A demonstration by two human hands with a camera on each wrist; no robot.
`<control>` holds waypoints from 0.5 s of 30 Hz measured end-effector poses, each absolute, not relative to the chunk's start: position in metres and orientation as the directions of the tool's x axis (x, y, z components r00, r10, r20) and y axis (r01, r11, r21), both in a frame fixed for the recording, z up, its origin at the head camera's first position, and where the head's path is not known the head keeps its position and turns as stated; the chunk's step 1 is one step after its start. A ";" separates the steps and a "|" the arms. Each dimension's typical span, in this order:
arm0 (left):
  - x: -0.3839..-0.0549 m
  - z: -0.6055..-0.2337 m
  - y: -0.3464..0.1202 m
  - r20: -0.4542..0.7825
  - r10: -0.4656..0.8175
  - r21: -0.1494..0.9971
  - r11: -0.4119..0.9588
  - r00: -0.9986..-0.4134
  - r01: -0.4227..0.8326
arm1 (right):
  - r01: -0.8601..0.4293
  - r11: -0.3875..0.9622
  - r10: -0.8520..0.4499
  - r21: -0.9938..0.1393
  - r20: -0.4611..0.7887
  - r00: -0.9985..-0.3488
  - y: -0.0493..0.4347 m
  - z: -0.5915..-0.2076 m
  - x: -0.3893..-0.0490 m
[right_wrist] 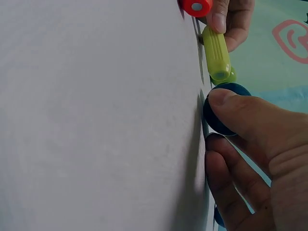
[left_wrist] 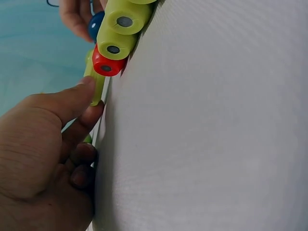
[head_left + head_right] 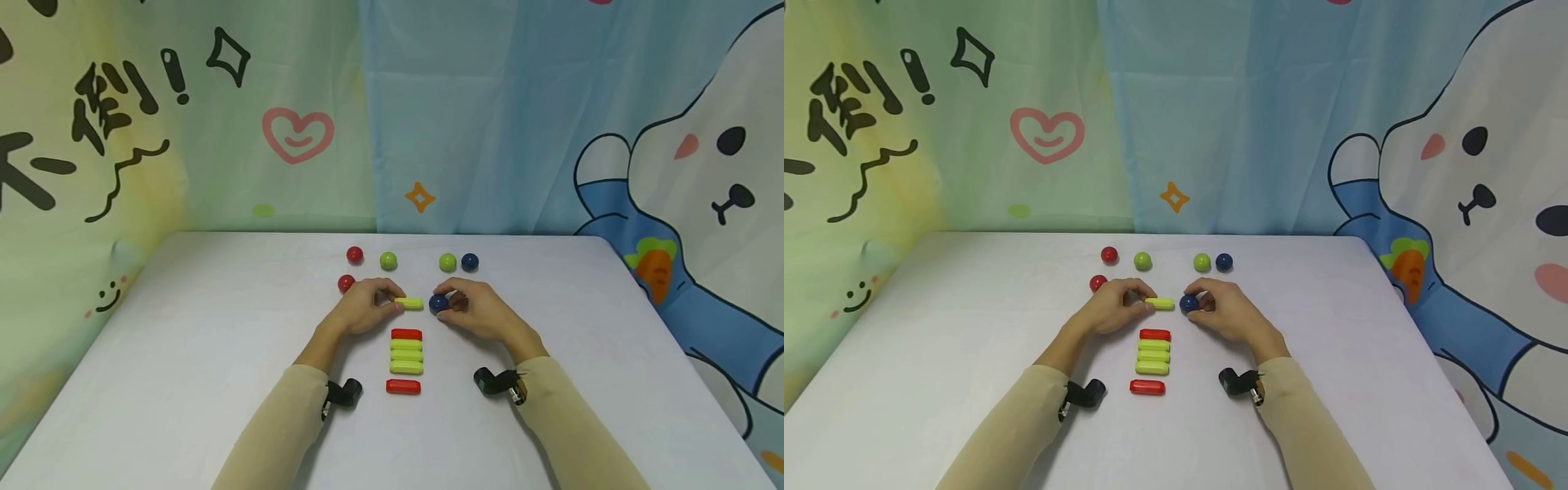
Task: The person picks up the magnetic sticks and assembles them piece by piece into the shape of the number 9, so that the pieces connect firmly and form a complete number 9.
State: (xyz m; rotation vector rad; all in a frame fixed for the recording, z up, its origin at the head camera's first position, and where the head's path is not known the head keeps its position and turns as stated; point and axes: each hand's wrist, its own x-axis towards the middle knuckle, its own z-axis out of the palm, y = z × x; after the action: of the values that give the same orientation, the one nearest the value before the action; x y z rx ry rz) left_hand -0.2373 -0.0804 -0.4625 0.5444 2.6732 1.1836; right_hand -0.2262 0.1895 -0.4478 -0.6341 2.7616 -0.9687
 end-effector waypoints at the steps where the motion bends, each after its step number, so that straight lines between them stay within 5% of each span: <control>1: -0.237 -0.462 -0.080 -0.004 0.393 0.741 0.618 -0.919 0.261 | -0.343 0.704 -0.437 -0.622 0.001 -0.899 0.189 -0.448 -0.226; 15: -0.238 -0.463 -0.080 0.000 0.376 0.731 0.632 -0.927 0.257 | -0.347 0.694 -0.447 -0.631 0.001 -0.895 0.180 -0.449 -0.229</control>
State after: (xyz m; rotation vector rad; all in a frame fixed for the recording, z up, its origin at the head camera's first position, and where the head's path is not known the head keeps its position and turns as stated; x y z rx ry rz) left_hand -0.2381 -0.0796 -0.4631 0.5266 2.6984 1.1733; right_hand -0.2285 0.1799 -0.4486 -0.6489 2.7491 -0.9766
